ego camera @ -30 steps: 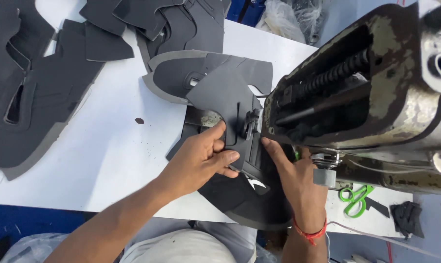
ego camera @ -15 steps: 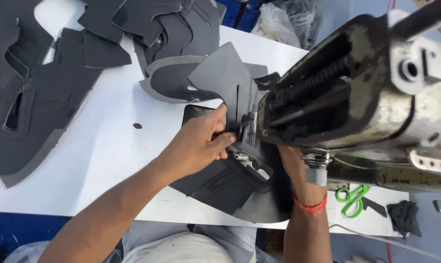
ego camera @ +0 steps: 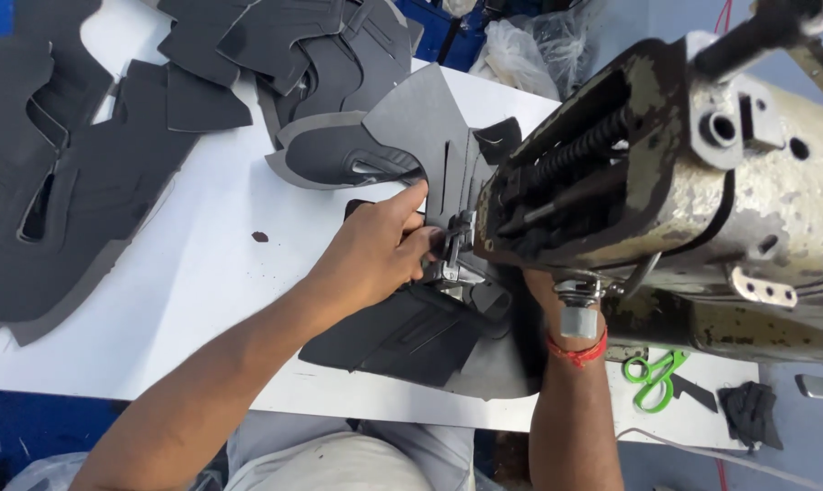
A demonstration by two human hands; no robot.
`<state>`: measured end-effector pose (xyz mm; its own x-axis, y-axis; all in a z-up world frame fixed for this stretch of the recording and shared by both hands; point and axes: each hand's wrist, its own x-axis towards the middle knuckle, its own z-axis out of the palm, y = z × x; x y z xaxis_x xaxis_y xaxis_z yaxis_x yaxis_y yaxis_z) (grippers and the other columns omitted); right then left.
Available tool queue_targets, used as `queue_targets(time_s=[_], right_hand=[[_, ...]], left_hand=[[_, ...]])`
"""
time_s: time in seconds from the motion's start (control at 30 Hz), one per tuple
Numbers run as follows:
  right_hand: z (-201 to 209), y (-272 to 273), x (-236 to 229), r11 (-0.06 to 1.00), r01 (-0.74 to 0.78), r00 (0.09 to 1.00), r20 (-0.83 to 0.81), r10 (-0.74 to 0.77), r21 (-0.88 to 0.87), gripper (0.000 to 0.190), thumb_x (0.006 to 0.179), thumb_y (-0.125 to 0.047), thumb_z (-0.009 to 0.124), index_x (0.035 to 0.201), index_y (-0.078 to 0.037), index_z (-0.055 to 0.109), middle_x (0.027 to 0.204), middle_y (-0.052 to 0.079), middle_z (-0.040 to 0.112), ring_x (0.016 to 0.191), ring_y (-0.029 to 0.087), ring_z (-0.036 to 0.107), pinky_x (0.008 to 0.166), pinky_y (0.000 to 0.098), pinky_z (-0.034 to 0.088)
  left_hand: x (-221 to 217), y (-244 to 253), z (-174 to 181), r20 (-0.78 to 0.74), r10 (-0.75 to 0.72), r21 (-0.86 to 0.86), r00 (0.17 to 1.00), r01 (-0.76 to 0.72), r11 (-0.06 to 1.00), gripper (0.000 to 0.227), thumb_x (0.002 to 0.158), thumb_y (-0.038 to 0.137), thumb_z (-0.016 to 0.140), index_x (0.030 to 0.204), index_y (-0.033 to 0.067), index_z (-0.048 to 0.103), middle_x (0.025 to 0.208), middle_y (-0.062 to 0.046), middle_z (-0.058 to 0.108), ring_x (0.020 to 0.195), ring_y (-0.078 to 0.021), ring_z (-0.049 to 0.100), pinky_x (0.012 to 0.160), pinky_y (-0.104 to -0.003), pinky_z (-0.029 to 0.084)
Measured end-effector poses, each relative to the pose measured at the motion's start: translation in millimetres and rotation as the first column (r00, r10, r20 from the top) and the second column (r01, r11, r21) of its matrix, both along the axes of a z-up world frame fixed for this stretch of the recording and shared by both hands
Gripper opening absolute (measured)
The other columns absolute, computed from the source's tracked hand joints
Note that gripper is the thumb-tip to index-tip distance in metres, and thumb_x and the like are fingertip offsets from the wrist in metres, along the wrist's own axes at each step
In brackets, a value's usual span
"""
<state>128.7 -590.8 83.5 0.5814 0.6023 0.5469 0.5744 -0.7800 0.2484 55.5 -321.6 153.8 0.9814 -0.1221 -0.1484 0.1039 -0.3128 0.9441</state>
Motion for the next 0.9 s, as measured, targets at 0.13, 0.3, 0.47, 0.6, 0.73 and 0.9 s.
queue_targets(time_s=[0.13,0.3,0.47,0.6,0.73,0.9], right_hand=[[-18.1,-9.2,-0.1,0.986,-0.020,0.990,-0.134,0.042,0.163,0.031,0.094,-0.020,0.075,0.121,-0.004,0.072,0.117,0.018,0.072,0.109,0.040,0.067,0.095,0.0512,0.053],[-18.7,-26.5,-27.3,0.959,0.044,0.961,-0.274,0.036,0.280,0.029,0.093,-0.015,0.075,0.120,-0.004,0.073,0.114,0.015,0.071,0.102,0.035,0.067,0.089,0.0457,0.053],[-2.9,-36.0,-75.6,0.895,0.140,0.902,-0.428,0.062,0.424,0.028,0.092,-0.009,0.075,0.120,-0.004,0.074,0.111,0.012,0.070,0.094,0.028,0.066,0.083,0.0389,0.054],[16.3,-17.9,-95.0,0.828,0.233,0.832,-0.546,0.101,0.509,0.028,0.091,-0.004,0.075,0.119,-0.004,0.075,0.109,0.010,0.070,0.088,0.023,0.066,0.077,0.0334,0.054],[43.7,36.1,-103.7,0.753,0.335,0.745,-0.648,0.156,0.567,0.029,0.090,0.001,0.075,0.119,-0.003,0.075,0.106,0.007,0.069,0.081,0.018,0.065,0.072,0.0280,0.054],[46.5,61.6,-114.2,0.808,0.143,0.799,-0.549,0.247,0.571,0.046,0.086,0.008,0.073,0.128,-0.011,0.072,0.103,0.007,0.065,0.083,0.014,0.066,0.069,0.0265,0.055]], left_hand=[[0.6,4.5,-2.3,0.060,-0.042,0.021,0.997,0.040,0.999,0.018,0.099,0.014,0.057,0.101,-0.0003,0.046,0.074,-0.006,0.075,0.054,-0.0144,0.070,0.051,-0.031,0.052],[50.2,15.0,-6.0,0.767,-0.179,0.545,0.616,-0.478,0.689,0.037,0.105,0.038,0.052,0.117,0.0039,0.060,0.098,-0.016,0.070,0.094,-0.0301,0.070,0.081,-0.045,0.056],[99.9,57.5,-35.7,0.474,-0.331,0.707,0.816,-0.128,0.696,0.074,0.094,0.073,0.065,0.109,0.0014,0.066,0.091,-0.020,0.071,0.093,-0.0390,0.069,0.087,-0.054,0.053],[24.2,74.6,1.1,0.027,-0.081,0.497,0.996,0.057,0.866,0.077,0.081,0.071,0.064,0.124,0.0078,0.067,0.084,-0.014,0.073,0.078,-0.0288,0.074,0.072,-0.043,0.057],[-46.0,49.3,4.0,-0.109,0.188,0.440,0.976,-0.122,0.890,0.070,0.083,0.060,0.066,0.135,0.0124,0.062,0.062,-0.015,0.069,0.058,-0.0266,0.070,0.056,-0.039,0.054],[-63.0,39.4,-8.0,-0.019,0.299,0.267,0.954,-0.283,0.921,0.062,0.088,0.049,0.068,0.131,0.0056,0.062,0.055,-0.008,0.065,0.045,-0.0190,0.064,0.044,-0.033,0.047]])
